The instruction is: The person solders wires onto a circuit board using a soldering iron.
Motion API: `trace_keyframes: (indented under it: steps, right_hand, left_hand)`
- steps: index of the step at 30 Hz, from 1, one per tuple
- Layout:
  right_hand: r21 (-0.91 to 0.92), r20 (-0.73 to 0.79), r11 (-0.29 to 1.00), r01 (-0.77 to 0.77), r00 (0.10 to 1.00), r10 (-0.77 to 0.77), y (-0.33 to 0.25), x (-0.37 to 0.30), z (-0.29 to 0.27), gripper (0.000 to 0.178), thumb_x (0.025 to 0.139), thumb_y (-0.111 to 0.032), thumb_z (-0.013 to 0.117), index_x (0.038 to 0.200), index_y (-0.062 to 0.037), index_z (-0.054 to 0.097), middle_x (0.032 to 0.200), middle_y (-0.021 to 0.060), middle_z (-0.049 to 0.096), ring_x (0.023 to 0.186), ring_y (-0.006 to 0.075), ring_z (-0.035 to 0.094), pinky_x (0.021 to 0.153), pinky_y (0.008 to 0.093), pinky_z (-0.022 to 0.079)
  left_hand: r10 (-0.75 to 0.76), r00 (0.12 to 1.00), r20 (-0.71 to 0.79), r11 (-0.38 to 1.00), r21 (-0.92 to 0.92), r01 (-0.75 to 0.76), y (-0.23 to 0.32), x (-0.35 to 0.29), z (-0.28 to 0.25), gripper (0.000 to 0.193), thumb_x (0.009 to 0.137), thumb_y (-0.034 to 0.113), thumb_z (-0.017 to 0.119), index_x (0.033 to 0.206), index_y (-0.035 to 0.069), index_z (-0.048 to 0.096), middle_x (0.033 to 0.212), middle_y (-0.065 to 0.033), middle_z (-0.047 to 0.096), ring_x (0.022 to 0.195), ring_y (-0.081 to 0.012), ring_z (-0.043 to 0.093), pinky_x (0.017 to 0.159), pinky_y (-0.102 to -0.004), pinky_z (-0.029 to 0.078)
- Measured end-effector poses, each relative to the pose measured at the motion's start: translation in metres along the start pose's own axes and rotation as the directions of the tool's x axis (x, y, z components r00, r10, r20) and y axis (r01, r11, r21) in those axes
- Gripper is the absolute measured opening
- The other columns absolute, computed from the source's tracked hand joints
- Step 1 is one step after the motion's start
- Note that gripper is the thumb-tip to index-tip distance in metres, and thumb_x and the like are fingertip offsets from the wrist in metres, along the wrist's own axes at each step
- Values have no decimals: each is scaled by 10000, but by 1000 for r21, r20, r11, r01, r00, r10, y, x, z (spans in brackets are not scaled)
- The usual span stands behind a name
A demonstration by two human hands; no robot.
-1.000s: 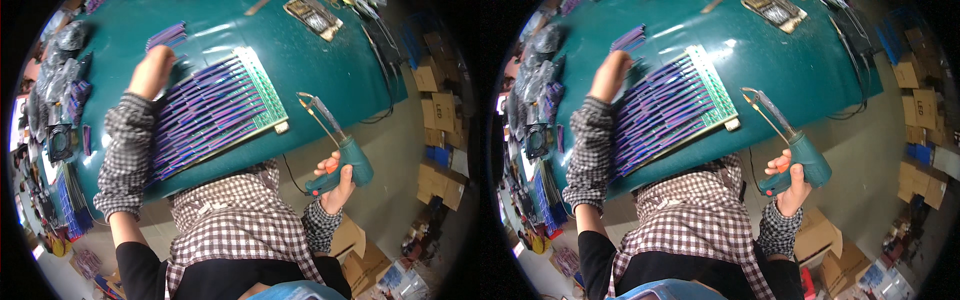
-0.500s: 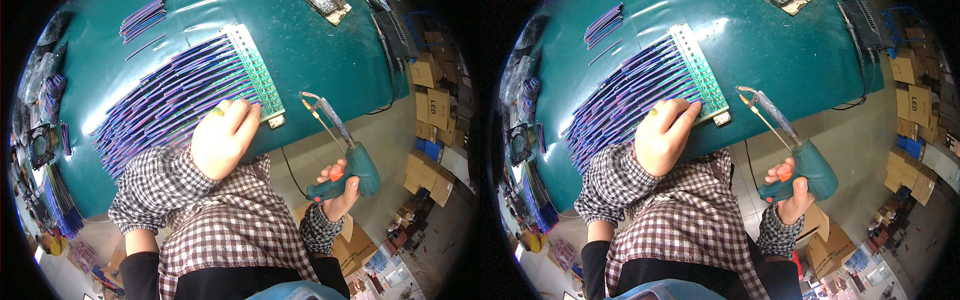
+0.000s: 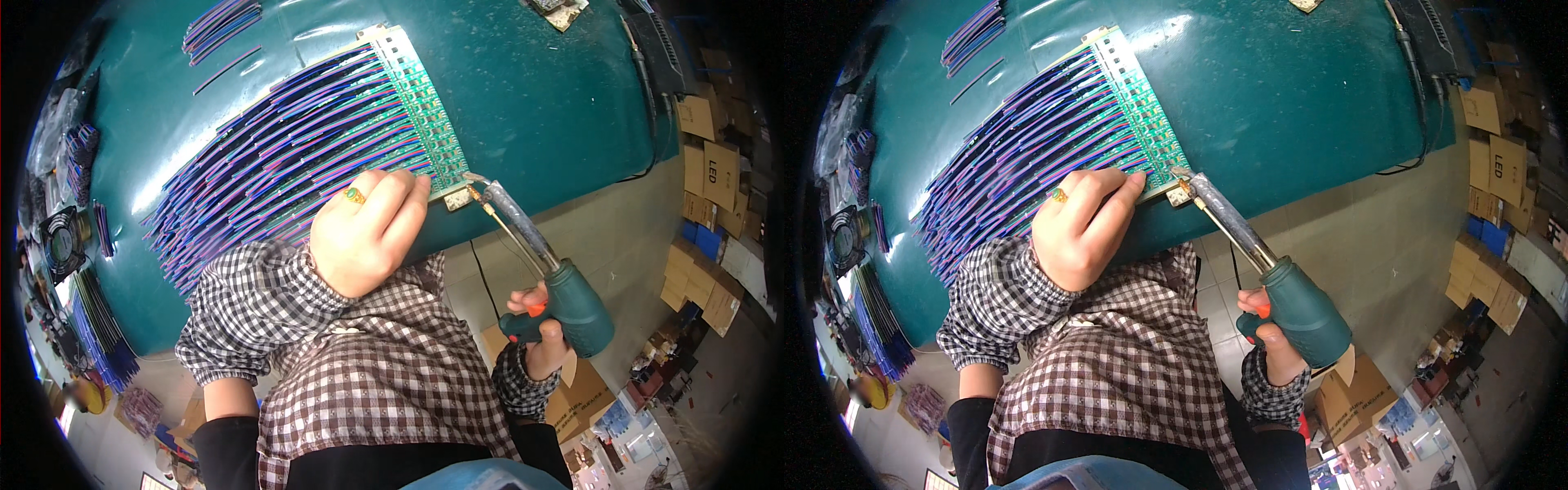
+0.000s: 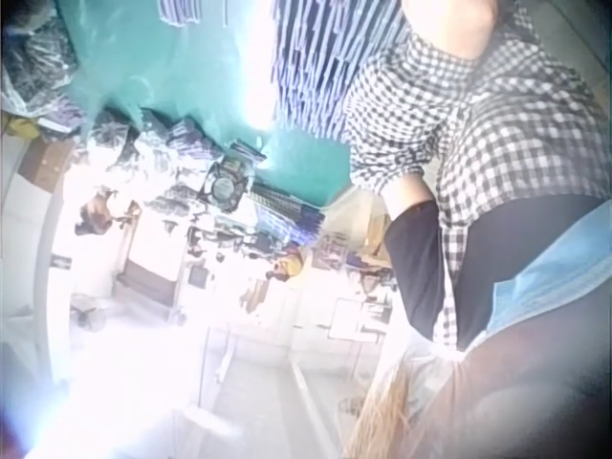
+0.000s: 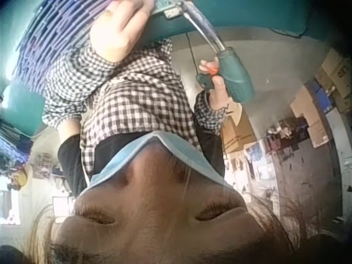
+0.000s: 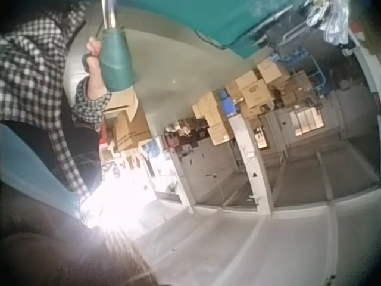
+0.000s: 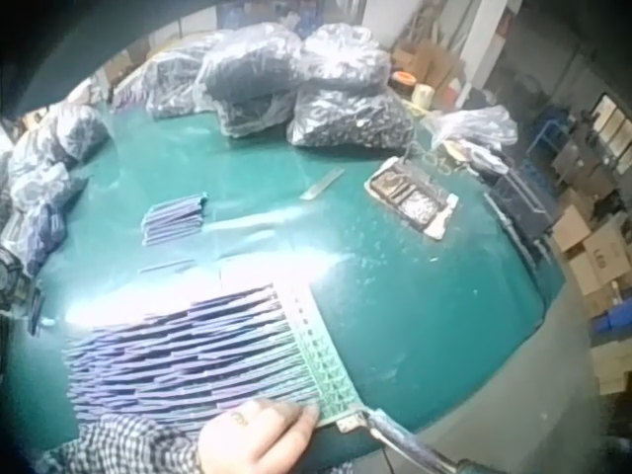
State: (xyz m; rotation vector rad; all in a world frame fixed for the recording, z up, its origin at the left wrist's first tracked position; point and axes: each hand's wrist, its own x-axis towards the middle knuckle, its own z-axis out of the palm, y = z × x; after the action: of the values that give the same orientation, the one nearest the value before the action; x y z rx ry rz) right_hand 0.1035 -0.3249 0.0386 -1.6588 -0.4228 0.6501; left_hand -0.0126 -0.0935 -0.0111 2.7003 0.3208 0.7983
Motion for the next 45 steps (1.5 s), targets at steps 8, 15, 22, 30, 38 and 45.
trace_keyframes:
  steps: [8, 15, 22, 30, 38, 45]
  right_hand:
    - [-65, 65, 993, 102, 993, -98, 6, -1, 0, 575, 848, -347, 649, 1130, 135, 513, 873, 128, 609, 749, 227, 615, 680, 337, 552]
    - [-115, 63, 988, 100, 994, -94, 0, 0, 7, 543, 846, -311, 667, 1118, 138, 527, 870, 134, 607, 758, 225, 605, 701, 347, 543]
    - [-177, 85, 978, 112, 992, -98, -6, 5, 12, 520, 832, -331, 689, 1029, 134, 565, 827, 138, 609, 709, 222, 603, 667, 331, 527]
    - [-285, 86, 951, 116, 992, -95, -3, 5, 8, 515, 823, -376, 693, 957, 108, 579, 811, 129, 608, 695, 211, 600, 648, 329, 516]
    - [-278, 93, 956, 94, 993, -70, 0, 3, 7, 497, 818, -352, 705, 969, 103, 572, 830, 128, 600, 749, 215, 598, 688, 352, 528]
    - [-111, 100, 991, 75, 993, -64, 7, -3, -3, 617, 680, -158, 839, 1136, 77, 497, 920, 139, 665, 850, 202, 645, 801, 320, 518]
  left_hand:
    - [-20, 1000, -15, 1000, -20, 20, 2, -1, 1, 302, 652, 36, 646, 943, -42, 633, 869, -89, 557, 726, -191, 567, 615, -275, 490]
    - [3, 999, -33, 1000, -29, -4, 1, 1, 3, 297, 657, 33, 642, 938, -59, 625, 869, -105, 554, 728, -200, 564, 623, -278, 492]
    - [-4, 1000, 1, 999, -39, 4, 1, 1, 1, 316, 645, 39, 632, 943, -66, 618, 873, -112, 549, 738, -206, 560, 635, -280, 492]
    - [-3, 1000, -7, 1000, -20, 3, 1, 0, 3, 312, 647, 46, 633, 943, -55, 619, 870, -99, 547, 741, -194, 561, 630, -272, 494]
    - [-9, 1000, -5, 999, -31, 9, 1, 1, 2, 309, 645, 47, 637, 938, -50, 622, 873, -101, 548, 743, -198, 563, 634, -274, 496]
    - [-8, 1000, -4, 999, -40, 8, 1, -1, 1, 319, 644, 51, 632, 945, -55, 620, 881, -110, 550, 747, -207, 566, 642, -282, 498]
